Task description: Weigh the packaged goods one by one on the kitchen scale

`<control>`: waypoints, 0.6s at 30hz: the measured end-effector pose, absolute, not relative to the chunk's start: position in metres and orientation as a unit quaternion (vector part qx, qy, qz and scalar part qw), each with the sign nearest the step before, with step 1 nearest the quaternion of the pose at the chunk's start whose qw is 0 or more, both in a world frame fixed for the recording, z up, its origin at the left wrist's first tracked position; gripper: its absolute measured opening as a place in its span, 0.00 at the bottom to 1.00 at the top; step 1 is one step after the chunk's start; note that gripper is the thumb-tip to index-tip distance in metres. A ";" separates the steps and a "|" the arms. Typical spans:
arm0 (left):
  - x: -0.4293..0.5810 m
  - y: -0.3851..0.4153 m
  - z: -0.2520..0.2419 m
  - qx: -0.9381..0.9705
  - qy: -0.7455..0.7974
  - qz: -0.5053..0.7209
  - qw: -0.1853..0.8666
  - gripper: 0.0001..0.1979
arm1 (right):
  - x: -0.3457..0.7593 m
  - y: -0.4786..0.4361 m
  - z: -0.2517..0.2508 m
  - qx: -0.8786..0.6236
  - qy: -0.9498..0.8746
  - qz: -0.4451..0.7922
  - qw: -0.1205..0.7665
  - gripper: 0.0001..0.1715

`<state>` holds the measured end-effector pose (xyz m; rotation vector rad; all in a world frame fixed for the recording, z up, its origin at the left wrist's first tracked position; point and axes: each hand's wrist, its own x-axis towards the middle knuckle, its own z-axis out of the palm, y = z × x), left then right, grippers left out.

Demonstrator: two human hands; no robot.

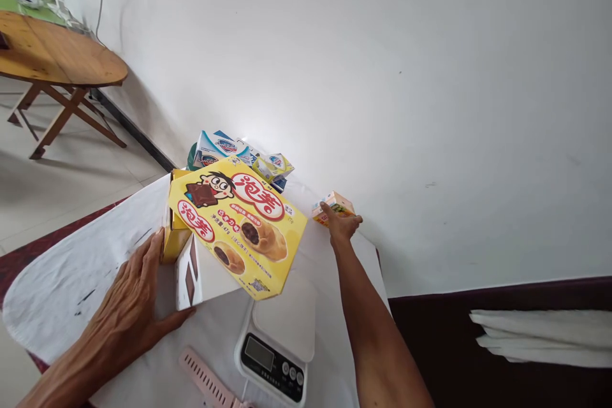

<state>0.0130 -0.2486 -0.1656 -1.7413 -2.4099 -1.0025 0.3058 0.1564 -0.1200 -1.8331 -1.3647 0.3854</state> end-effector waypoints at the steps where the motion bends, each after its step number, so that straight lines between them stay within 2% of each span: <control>1: 0.013 -0.248 -0.166 -0.553 -0.771 -0.317 0.001 0.59 | 0.303 0.161 -0.121 -0.734 -0.526 0.152 0.403 0.62; 5: 0.012 -0.247 -0.168 -0.547 -0.777 -0.311 -0.008 0.61 | 0.297 0.167 -0.122 -0.765 -0.477 0.148 0.406 0.49; 8: 0.012 -0.247 -0.168 -0.552 -0.772 -0.315 0.001 0.61 | 0.300 0.161 -0.120 -0.769 -0.468 0.147 0.411 0.44; 18: 0.011 -0.248 -0.163 -0.563 -0.761 -0.321 -0.001 0.60 | 0.352 0.047 -0.107 -0.689 -0.507 0.200 0.478 0.42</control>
